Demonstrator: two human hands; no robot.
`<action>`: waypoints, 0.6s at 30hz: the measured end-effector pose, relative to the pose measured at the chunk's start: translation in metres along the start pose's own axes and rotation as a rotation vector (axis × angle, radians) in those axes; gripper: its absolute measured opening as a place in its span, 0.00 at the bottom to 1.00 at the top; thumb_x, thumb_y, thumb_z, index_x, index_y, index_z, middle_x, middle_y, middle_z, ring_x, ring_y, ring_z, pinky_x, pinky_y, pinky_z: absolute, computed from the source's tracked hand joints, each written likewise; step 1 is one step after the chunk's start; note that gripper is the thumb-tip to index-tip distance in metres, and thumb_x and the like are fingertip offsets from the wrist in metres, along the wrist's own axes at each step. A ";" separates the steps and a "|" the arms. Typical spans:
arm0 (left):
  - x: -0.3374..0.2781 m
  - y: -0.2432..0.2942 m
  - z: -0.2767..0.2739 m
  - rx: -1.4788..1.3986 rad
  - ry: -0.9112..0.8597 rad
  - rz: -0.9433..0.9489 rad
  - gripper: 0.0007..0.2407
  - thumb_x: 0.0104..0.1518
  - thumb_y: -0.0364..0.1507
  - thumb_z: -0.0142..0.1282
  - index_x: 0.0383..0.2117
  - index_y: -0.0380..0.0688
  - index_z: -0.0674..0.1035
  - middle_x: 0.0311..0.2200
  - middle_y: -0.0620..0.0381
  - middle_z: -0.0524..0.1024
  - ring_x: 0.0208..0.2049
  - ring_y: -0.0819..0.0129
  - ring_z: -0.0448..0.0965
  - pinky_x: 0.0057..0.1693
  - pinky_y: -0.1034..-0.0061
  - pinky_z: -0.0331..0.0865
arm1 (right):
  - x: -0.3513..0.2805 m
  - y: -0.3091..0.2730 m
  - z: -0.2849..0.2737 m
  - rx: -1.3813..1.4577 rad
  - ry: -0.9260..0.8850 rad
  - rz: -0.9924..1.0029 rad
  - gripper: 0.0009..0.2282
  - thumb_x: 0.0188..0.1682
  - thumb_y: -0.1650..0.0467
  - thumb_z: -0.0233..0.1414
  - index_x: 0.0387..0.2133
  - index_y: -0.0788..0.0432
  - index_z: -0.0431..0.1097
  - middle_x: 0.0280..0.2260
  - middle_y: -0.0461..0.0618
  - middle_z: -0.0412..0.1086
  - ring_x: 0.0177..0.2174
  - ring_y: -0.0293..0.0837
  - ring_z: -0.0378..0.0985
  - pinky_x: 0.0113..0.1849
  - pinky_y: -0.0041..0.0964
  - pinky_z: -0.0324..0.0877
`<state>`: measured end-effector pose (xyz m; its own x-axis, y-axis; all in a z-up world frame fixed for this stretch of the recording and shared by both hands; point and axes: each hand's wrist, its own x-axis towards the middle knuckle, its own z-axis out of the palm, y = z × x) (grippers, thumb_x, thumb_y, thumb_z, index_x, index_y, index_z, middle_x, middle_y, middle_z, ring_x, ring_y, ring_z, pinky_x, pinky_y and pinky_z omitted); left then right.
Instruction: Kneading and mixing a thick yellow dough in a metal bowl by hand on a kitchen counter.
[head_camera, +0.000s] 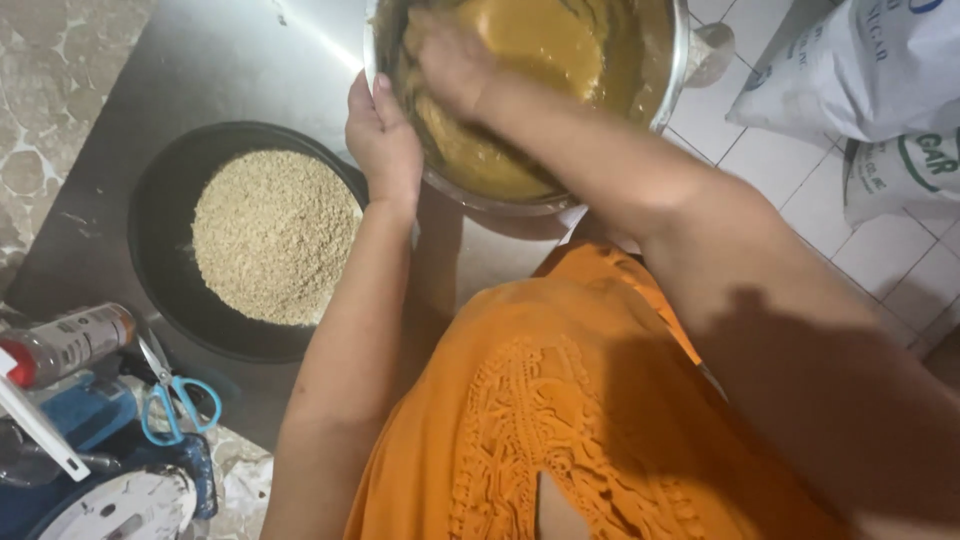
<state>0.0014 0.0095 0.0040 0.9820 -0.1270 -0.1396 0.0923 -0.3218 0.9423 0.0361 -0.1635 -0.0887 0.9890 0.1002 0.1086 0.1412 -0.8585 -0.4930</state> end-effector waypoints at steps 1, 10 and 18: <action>0.003 -0.005 0.000 0.011 -0.010 -0.025 0.24 0.68 0.40 0.41 0.64 0.34 0.68 0.63 0.41 0.73 0.67 0.49 0.69 0.72 0.61 0.62 | 0.013 0.028 0.012 -0.351 -0.139 -0.050 0.18 0.58 0.56 0.53 0.44 0.59 0.77 0.46 0.57 0.71 0.47 0.56 0.72 0.49 0.50 0.66; -0.004 -0.005 0.008 -0.128 0.076 -0.113 0.23 0.66 0.39 0.48 0.64 0.39 0.69 0.61 0.47 0.77 0.65 0.54 0.74 0.70 0.64 0.67 | -0.062 -0.040 -0.121 -0.554 -0.825 0.853 0.50 0.49 0.58 0.62 0.75 0.47 0.26 0.73 0.64 0.32 0.68 0.68 0.42 0.59 0.68 0.60; -0.012 0.004 0.001 -0.049 0.033 -0.088 0.25 0.68 0.38 0.47 0.67 0.35 0.64 0.67 0.41 0.68 0.70 0.48 0.65 0.73 0.59 0.59 | -0.060 -0.082 -0.050 0.271 -0.521 0.731 0.25 0.54 0.69 0.44 0.62 0.71 0.50 0.43 0.65 0.74 0.40 0.61 0.78 0.40 0.49 0.71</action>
<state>-0.0099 0.0091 0.0087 0.9747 -0.0688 -0.2127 0.1853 -0.2835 0.9409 -0.0374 -0.1239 -0.0116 0.7222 -0.1487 -0.6755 -0.5823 -0.6577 -0.4779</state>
